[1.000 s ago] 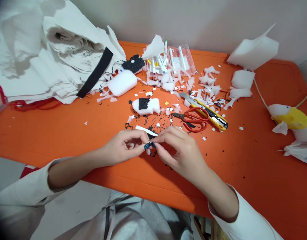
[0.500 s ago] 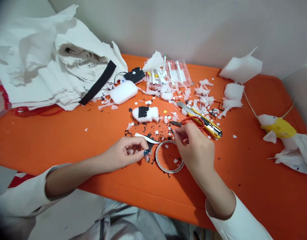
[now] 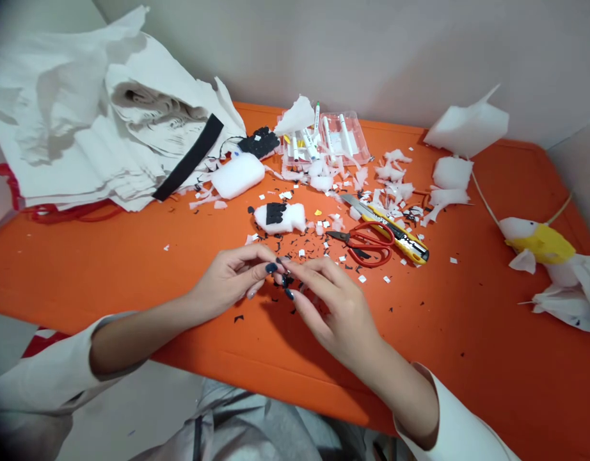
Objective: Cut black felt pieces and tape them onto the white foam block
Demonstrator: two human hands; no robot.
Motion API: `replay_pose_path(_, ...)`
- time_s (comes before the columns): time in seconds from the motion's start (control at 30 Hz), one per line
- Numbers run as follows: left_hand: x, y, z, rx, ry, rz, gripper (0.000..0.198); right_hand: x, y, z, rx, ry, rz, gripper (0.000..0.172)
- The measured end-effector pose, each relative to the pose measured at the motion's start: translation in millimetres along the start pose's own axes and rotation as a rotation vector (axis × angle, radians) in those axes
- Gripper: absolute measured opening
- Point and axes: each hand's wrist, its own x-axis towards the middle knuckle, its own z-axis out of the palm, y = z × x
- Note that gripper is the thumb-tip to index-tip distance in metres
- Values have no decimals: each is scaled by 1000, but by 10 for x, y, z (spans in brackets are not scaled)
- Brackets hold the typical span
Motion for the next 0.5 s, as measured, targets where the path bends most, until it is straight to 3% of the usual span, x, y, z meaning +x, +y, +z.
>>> replay_pose_path(0.13, 2, 10, -16, -22, -1, -7, 34, 4, 2, 21, 128, -26, 55, 50)
replay_pose_path(0.33, 21, 16, -14, -52, -10, -81, 44, -2, 17, 31, 131, -40, -13, 51)
replay_pose_path(0.5, 8, -20, -28, 79, 83, 36, 33, -18, 25, 21, -196, -30, -113, 44)
